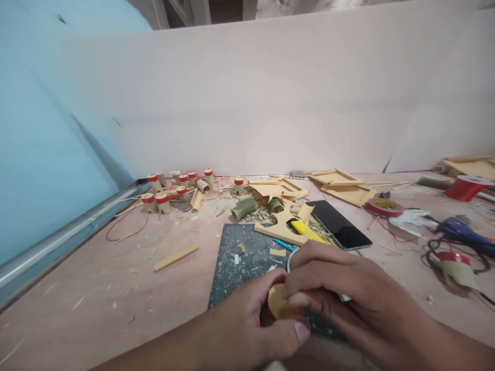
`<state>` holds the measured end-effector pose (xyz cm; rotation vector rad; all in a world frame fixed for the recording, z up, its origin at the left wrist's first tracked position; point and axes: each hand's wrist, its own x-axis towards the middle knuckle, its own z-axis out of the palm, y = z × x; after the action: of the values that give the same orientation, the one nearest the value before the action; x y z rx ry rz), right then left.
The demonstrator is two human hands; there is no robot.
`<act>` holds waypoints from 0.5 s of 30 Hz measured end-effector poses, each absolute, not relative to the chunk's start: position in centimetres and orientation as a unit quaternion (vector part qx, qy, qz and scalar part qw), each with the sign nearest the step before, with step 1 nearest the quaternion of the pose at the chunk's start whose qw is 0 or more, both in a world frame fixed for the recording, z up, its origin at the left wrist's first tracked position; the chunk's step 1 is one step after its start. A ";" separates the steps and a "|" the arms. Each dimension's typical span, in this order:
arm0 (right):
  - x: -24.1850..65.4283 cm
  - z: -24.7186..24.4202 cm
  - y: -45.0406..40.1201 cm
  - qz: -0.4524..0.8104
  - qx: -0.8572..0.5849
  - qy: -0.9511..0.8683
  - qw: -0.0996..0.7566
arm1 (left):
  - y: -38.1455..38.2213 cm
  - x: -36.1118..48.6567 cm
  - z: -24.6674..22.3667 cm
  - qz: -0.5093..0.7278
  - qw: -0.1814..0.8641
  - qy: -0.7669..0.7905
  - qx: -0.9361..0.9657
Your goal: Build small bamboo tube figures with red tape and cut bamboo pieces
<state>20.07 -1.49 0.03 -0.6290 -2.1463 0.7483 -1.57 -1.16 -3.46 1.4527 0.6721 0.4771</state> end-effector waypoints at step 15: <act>20.1 0.0 -1.4 0.263 -0.250 -0.836 0.411 | -1.1 -1.4 -3.3 0.218 0.673 0.298 0.641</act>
<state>20.14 -1.37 -0.01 -0.6283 -2.1042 0.6613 -1.45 -1.13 -3.31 1.4422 0.6702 0.4900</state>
